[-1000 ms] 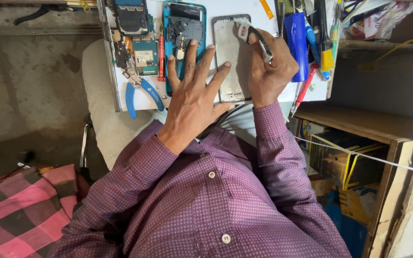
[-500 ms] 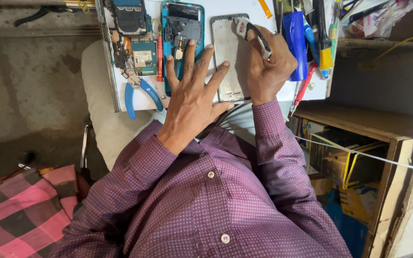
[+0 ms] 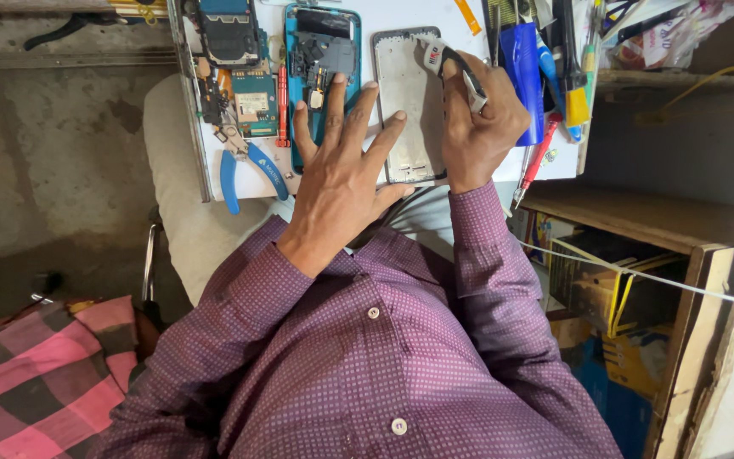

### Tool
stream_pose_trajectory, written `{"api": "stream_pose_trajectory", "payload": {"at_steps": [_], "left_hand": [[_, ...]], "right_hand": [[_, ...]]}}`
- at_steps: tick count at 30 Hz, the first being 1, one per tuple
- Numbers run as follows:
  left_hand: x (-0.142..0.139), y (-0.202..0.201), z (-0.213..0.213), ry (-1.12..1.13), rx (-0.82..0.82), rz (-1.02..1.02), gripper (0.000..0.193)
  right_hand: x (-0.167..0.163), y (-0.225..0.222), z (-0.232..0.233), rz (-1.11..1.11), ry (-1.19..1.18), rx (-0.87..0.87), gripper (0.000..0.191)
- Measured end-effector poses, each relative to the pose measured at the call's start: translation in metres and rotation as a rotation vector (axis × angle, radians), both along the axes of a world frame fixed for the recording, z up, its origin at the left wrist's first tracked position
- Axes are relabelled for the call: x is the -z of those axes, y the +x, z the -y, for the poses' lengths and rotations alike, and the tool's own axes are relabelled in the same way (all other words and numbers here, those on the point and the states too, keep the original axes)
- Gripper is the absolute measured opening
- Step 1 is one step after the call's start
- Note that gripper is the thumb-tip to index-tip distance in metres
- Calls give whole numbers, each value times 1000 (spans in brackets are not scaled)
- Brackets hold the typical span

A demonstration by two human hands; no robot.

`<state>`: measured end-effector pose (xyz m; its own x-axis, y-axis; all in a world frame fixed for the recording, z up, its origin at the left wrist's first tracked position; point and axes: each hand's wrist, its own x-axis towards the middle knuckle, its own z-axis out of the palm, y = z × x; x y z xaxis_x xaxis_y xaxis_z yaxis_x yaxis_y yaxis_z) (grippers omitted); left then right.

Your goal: The person works at a cluttered repair bench with a disassembled smartphone. They handle the phone body and battery, set the frame down, apply adhesive from a small bottle along the phone frame, and press and smooth the adhesive around the frame edges by hand.

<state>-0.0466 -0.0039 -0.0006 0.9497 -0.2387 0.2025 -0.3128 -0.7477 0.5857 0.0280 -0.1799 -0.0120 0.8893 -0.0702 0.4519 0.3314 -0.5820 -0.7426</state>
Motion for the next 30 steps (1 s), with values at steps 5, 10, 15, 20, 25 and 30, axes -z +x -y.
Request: {"api": "stream_pose_trajectory", "payload": {"at_steps": [5, 10, 15, 20, 25, 30], "left_hand": [[0, 0, 0, 4, -2, 9, 82], [1, 0, 0, -10, 0, 9, 82], [0, 0, 0, 0, 0, -4, 83], [-1, 0, 0, 6, -3, -14, 82], [-1, 0, 0, -4, -1, -7, 83], [0, 1, 0, 8, 4, -3, 83]], "right_hand": [[-2, -3, 4, 67, -26, 37, 13], [-8, -8, 7, -94, 59, 50, 12], [-12, -11, 8, -30, -105, -34, 14], [-19, -6, 14, -132, -68, -91, 15], [-22, -6, 12, -322, 564, -63, 21], [-18, -7, 4, -298, 547, 0, 26]]}}
